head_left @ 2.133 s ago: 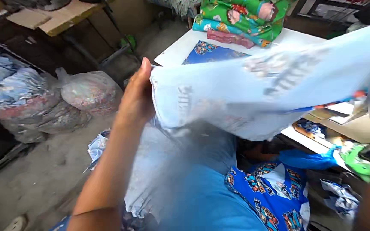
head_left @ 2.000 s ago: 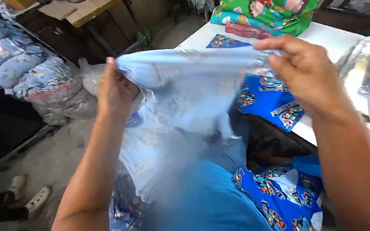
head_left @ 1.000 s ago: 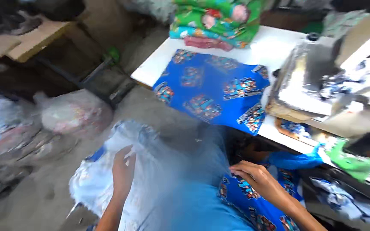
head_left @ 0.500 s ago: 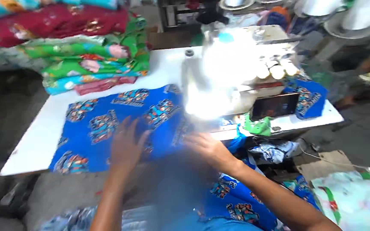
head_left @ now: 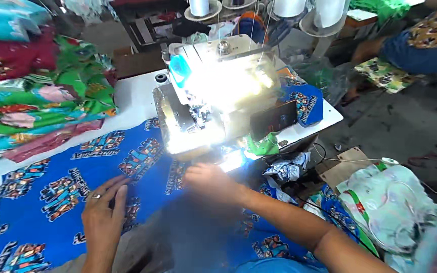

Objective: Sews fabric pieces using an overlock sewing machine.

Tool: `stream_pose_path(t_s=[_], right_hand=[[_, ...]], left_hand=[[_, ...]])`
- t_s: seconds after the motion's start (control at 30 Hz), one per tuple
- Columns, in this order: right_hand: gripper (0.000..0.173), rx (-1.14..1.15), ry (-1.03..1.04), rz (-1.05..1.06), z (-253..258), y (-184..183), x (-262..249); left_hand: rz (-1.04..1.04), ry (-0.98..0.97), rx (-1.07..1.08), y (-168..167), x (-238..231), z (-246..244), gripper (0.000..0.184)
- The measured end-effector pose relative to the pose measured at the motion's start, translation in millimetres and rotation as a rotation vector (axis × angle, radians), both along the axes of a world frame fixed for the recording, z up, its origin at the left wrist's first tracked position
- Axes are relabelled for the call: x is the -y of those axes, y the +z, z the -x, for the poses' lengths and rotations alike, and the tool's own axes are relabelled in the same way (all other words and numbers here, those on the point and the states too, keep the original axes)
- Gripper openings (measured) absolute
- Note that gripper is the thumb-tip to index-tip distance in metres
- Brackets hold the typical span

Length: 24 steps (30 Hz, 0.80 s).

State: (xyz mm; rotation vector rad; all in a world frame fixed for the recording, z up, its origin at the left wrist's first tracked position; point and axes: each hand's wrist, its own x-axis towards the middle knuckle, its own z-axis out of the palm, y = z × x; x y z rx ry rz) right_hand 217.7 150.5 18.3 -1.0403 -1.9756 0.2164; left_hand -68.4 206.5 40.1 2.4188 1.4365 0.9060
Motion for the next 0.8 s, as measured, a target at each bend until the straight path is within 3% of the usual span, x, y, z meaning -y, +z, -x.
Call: stream_pose_path(t_s=[0.07,0.17,0.2,0.27,0.33,0.5,0.67,0.8], right_hand=[[0.014,-0.069,0.000,0.038,0,4,0],[0.013,-0.121,-0.065,0.024,4,0,-1],[0.012,-0.125,-0.087,0.012,6,-1,-3],[0.009,-0.119,-0.127,-0.034,9,-3,-4],[0.010,-0.056,-0.133,-0.076,7,-6,-3],[0.026,0.119,-0.011,-0.075,3,-16,2],[0.030,0.187,0.032,0.011,10,-18,0],[0.031,0.160,0.049,0.021,8,-16,-1]], left_hand=[[0.048,-0.073,0.047,15,20,-27,0.051],[0.138,-0.116,-0.061,23,41,-67,0.060],[0.130,-0.105,-0.094,21,42,-77,0.056],[0.098,-0.078,-0.090,17,34,-85,0.030],[0.099,0.023,-0.020,20,20,-81,0.019],[0.140,0.309,0.053,11,-31,-29,0.025],[0.117,0.242,0.059,4,-64,-6,0.035],[0.147,0.170,0.022,26,-61,-28,0.041]])
